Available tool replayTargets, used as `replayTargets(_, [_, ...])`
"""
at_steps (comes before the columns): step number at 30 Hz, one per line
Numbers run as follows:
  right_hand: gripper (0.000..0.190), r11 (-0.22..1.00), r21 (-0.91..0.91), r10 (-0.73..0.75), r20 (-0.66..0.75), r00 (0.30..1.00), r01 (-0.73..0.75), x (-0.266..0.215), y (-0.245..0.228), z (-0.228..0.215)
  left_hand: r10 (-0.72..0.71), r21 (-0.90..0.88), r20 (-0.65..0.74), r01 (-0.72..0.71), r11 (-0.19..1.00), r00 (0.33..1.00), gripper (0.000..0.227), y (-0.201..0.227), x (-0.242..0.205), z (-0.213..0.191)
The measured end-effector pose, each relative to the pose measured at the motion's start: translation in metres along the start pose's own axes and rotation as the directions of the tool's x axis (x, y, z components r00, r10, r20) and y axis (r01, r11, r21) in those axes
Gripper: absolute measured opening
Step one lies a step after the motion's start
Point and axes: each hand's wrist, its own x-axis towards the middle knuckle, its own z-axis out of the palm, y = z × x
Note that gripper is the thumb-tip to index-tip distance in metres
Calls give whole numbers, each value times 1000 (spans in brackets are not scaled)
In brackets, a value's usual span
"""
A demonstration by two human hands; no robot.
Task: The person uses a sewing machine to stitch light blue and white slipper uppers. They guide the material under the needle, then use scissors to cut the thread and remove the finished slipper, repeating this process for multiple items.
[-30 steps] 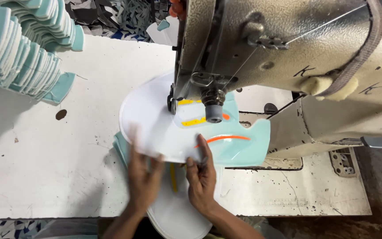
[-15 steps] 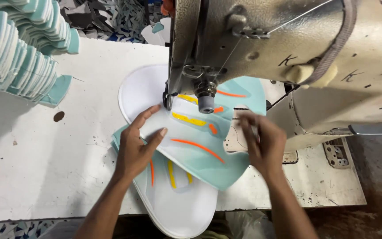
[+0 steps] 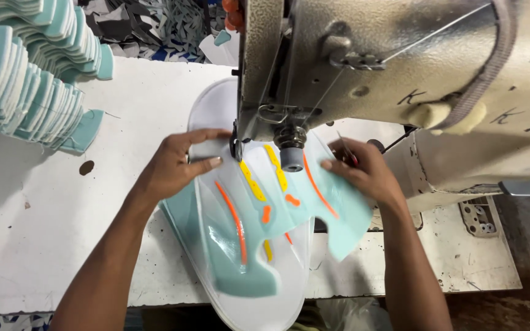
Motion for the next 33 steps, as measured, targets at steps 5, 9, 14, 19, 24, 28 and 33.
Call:
replayTargets(5, [26, 929, 338, 181, -49, 982, -154, -51, 9, 41, -138, -20, -67, 137, 990, 988, 64, -1, 5, 0])
replayTargets(9, [29, 873, 482, 192, -195, 962, -77, -76, -6, 64, -462, 115, -305, 514, 850, 833, 92, 29, -27, 4])
replayTargets(14, [31, 860, 502, 223, -207, 952, -92, -83, -30, 74, -417, -86, -188, 408, 909, 889, 87, 14, -82, 11])
replayTargets(19, [34, 825, 564, 203, -221, 954, -45, -78, -32, 78, -369, -152, -283, 338, 929, 886, 81, 23, -81, 12])
replayTargets(24, [37, 843, 534, 222, -248, 943, -58, -68, -32, 78, -214, -138, -340, 176, 975, 916, 76, 11, -68, 11])
replayTargets(28, [36, 845, 529, 235, -245, 941, -73, -49, -33, 73, -188, -119, -374, 154, 981, 908, 74, 16, -63, 10])
replayTargets(33, [36, 877, 470, 238, -252, 938, -97, -31, -29, 69, -182, -124, -389, 144, 982, 903, 74, 12, -47, 5])
